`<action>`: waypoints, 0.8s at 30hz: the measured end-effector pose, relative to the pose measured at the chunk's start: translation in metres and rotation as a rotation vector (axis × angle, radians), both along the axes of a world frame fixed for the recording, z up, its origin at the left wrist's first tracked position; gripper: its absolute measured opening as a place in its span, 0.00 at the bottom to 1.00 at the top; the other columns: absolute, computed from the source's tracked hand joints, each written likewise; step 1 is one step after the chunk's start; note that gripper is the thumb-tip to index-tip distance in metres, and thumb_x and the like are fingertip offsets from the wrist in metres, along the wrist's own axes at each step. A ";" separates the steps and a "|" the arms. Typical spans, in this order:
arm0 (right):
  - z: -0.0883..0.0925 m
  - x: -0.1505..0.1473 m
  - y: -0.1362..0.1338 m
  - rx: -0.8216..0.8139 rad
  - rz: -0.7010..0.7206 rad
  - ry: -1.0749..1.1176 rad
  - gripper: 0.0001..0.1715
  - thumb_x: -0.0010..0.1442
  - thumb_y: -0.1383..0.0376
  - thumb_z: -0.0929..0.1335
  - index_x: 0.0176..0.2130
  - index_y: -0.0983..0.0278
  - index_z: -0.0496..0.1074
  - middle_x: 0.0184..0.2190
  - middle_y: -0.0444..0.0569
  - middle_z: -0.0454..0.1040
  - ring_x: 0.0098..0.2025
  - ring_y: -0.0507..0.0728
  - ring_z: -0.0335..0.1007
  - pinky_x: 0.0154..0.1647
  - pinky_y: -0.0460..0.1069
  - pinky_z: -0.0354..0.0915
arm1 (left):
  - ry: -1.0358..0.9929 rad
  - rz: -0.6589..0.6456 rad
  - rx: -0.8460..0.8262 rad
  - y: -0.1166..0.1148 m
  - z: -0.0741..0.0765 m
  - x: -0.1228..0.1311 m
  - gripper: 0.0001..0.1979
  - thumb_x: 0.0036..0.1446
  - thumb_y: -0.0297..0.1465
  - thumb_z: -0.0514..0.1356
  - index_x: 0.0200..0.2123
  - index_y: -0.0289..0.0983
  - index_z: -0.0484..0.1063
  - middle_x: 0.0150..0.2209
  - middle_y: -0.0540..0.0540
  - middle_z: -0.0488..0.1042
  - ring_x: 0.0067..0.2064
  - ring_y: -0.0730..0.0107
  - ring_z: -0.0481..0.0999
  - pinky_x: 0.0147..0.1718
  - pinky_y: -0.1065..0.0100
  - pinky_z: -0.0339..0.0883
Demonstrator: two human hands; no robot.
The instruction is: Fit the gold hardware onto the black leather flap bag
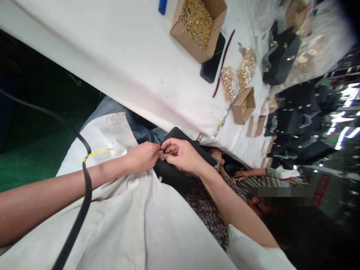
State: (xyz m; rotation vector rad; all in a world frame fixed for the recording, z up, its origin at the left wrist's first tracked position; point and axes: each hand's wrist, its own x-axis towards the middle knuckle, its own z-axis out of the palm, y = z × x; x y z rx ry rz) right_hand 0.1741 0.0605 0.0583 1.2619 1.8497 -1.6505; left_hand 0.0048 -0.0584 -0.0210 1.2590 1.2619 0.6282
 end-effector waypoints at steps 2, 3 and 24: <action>0.000 -0.001 0.001 -0.007 0.014 0.000 0.16 0.59 0.68 0.74 0.48 0.61 0.78 0.35 0.45 0.83 0.36 0.55 0.80 0.39 0.48 0.73 | -0.005 0.016 -0.008 0.000 0.000 0.000 0.18 0.76 0.34 0.53 0.33 0.38 0.74 0.28 0.43 0.75 0.28 0.63 0.71 0.31 0.61 0.53; 0.000 -0.001 0.001 -0.011 0.020 -0.003 0.16 0.59 0.68 0.74 0.48 0.61 0.77 0.34 0.44 0.83 0.36 0.55 0.80 0.38 0.48 0.73 | -0.007 0.026 -0.014 0.000 0.000 0.000 0.18 0.76 0.34 0.53 0.33 0.38 0.75 0.28 0.43 0.76 0.28 0.63 0.71 0.31 0.61 0.53; 0.004 -0.004 0.001 0.038 0.065 -0.054 0.24 0.58 0.69 0.73 0.54 0.59 0.74 0.30 0.41 0.82 0.30 0.54 0.76 0.32 0.46 0.68 | -0.016 0.036 -0.042 0.005 0.006 0.002 0.18 0.73 0.35 0.55 0.28 0.39 0.72 0.27 0.44 0.75 0.28 0.63 0.71 0.30 0.61 0.52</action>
